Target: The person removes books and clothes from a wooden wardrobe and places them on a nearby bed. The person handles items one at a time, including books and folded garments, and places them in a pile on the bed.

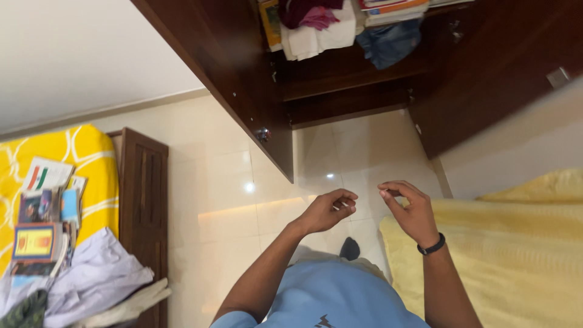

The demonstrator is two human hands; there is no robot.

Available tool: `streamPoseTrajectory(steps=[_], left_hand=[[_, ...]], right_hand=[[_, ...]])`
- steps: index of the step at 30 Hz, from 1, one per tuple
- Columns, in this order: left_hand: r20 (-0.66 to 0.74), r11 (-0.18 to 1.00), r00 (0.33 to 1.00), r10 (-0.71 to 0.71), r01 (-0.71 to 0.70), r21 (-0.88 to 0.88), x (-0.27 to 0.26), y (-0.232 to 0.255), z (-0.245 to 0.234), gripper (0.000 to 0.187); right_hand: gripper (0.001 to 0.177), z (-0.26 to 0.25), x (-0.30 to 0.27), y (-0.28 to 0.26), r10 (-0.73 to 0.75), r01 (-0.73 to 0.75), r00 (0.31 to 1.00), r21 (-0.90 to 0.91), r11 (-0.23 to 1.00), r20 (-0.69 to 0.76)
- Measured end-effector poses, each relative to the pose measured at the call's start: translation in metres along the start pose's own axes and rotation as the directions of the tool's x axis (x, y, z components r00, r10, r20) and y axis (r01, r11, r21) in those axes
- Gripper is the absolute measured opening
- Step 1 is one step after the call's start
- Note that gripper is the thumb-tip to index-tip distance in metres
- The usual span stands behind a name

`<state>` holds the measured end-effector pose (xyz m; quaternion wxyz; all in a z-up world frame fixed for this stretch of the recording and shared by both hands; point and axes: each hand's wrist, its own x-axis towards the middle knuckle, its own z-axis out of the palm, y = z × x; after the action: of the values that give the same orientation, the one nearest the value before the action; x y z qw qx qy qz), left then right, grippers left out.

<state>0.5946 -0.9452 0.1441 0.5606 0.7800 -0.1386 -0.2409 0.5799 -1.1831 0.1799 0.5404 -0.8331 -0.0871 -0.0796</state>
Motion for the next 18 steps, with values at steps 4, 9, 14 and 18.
streamPoseTrajectory(steps=[4,9,14,18], left_hand=[[-0.091,0.996,0.994,-0.066,0.061,-0.061,0.036,0.010,-0.003,0.038],[-0.140,0.994,0.986,-0.089,0.080,-0.073,0.088,0.003,-0.023,0.036],[-0.227,0.993,0.973,-0.031,0.004,-0.115,0.157,-0.012,-0.070,0.036],[-0.273,0.985,0.956,-0.107,0.065,-0.158,0.215,-0.011,-0.113,0.037]], right_hand=[[0.016,-0.014,0.050,0.017,-0.010,0.008,0.996,0.015,1.000,0.087],[0.017,-0.014,0.118,0.034,-0.003,-0.008,0.978,0.053,0.999,0.206],[0.019,-0.005,0.205,0.054,-0.020,0.023,0.967,-0.008,1.000,0.252],[0.017,0.002,0.279,0.057,-0.170,0.173,0.946,0.016,0.985,0.277]])
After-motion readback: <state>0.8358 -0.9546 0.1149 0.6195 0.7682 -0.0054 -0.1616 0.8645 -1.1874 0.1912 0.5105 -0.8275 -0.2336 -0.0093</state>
